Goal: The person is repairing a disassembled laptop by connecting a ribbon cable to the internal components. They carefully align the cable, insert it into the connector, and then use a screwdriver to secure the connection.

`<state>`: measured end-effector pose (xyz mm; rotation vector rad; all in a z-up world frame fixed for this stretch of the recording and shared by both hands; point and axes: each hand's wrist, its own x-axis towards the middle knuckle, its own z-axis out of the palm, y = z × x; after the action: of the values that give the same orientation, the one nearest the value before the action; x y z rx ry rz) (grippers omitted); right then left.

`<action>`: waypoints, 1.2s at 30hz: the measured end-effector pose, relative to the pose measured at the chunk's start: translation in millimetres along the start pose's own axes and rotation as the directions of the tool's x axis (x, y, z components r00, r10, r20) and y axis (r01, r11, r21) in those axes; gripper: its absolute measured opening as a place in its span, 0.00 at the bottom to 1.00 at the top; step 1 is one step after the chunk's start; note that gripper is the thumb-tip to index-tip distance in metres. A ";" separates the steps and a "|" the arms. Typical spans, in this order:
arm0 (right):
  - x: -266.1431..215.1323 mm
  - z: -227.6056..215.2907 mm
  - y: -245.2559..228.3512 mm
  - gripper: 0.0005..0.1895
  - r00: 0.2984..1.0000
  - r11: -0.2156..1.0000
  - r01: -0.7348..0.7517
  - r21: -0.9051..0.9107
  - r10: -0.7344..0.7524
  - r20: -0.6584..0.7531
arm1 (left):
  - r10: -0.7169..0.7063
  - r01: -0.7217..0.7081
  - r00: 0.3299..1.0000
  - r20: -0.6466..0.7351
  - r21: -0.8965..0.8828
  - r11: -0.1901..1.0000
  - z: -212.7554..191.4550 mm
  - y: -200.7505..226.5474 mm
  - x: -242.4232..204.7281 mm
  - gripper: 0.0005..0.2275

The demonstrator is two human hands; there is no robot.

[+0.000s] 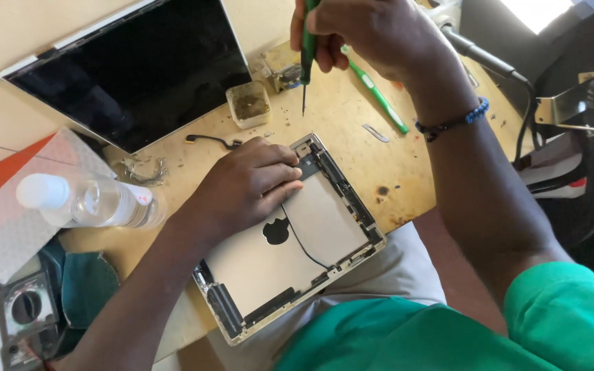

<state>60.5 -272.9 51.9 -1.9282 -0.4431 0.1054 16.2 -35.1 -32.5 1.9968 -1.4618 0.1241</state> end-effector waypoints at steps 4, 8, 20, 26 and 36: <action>12.9 2.9 10.3 0.05 0.997 0.994 -0.014 0.108 0.005 0.080 | 0.035 -0.036 0.999 -0.036 -0.020 0.999 -1.1 -2.5 3.9 0.05; 17.6 2.0 13.8 0.09 0.980 0.987 0.026 0.158 -0.056 0.190 | 0.061 -0.061 0.998 -0.019 0.014 0.998 -1.2 -7.3 5.8 0.05; 17.8 20.2 1.9 0.12 0.976 0.991 0.099 0.090 -0.114 0.183 | 0.042 -0.036 0.998 -0.049 0.119 0.992 0.5 -1.8 -10.1 0.05; 23.7 33.2 5.3 0.09 0.937 0.945 0.324 -0.052 -0.313 0.159 | 0.068 -0.059 0.997 -0.046 0.177 0.982 0.5 -1.6 -16.2 0.05; 25.2 31.0 18.1 0.11 0.957 0.955 0.287 -0.079 -0.289 -0.015 | 0.048 -0.041 0.998 -0.030 0.212 0.976 2.5 -2.6 -20.5 0.05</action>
<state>79.9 -242.9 26.6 -1.9153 -0.7138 -0.1287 10.2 -19.2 -44.6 2.1184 -1.5253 0.3448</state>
